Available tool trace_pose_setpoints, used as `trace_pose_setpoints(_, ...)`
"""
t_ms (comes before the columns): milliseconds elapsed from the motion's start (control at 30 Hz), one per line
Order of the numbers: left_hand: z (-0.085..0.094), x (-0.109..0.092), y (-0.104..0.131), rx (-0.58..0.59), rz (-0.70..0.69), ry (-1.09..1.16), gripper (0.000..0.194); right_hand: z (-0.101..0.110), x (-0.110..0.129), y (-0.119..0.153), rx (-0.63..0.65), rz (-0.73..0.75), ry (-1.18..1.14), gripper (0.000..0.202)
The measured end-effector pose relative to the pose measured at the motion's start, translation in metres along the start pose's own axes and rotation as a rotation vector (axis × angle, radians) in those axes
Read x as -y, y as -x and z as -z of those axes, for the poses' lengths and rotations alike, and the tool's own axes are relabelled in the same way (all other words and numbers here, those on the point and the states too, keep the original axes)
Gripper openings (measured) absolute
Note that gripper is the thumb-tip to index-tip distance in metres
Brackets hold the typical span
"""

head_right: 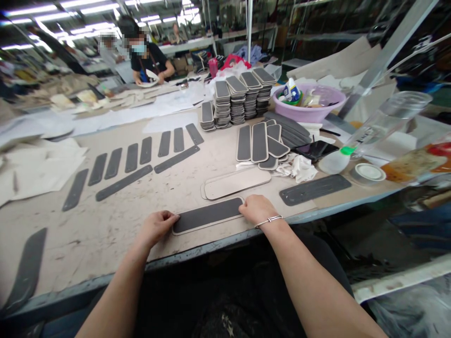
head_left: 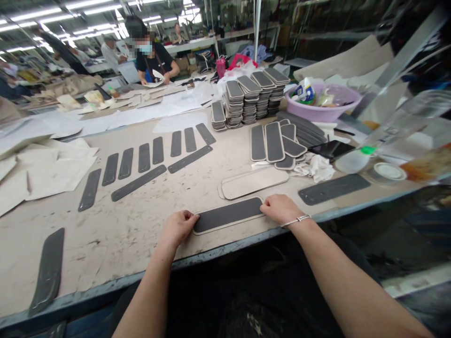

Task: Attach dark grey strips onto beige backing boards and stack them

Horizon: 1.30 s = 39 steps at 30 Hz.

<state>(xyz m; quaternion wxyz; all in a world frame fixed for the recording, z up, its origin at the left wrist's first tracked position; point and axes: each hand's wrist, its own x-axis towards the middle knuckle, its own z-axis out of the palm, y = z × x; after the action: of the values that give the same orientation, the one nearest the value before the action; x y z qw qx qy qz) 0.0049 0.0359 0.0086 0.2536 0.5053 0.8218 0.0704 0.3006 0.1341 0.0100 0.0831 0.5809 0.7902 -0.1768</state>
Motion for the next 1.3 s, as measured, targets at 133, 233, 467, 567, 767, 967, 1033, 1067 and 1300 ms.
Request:
trace_pose_setpoints(133, 0.000, -0.001, 0.000, 0.002, 0.000, -0.048, 0.035, -0.002, 0.000, 0.000, -0.005, 0.003, -0.001, 0.029)
trace_pose_setpoints(233, -0.001, 0.002, -0.003, 0.034, 0.008, -0.063, 0.039, -0.003, -0.001, 0.000, -0.012, -0.005, -0.014, 0.028)
trace_pose_setpoints(467, 0.002, -0.001, -0.005, 0.049, 0.037, -0.089, 0.041, -0.002, 0.001, 0.002, -0.047, -0.011, -0.005, 0.028)
trace_pose_setpoints(567, 0.003, -0.001, -0.004, 0.054, 0.035, -0.076, 0.041, -0.002, 0.002, 0.003, -0.048, -0.005, 0.000, 0.028)
trace_pose_setpoints(767, 0.000, 0.003, -0.006, 0.042, 0.007, -0.056, 0.041, -0.003, 0.003, 0.001, -0.025, -0.035, 0.009, 0.027)
trace_pose_setpoints(967, -0.003, 0.005, -0.007, 0.022, 0.029, -0.050, 0.040, -0.001, 0.005, 0.002, -0.008, -0.039, 0.025, 0.025)
trace_pose_setpoints(1033, -0.004, 0.007, -0.007, -0.001, 0.027, -0.060, 0.039, 0.000, 0.006, 0.003, -0.002, -0.040, 0.036, 0.025)
trace_pose_setpoints(1067, -0.005, 0.008, -0.006, -0.025, 0.022, -0.060, 0.038, 0.001, 0.007, 0.004, -0.001, -0.039, 0.042, 0.026)
trace_pose_setpoints(1300, -0.008, 0.008, -0.001, -0.067, -0.027, -0.018, 0.036, 0.002, 0.003, 0.008, -0.001, -0.100, 0.059, 0.032)
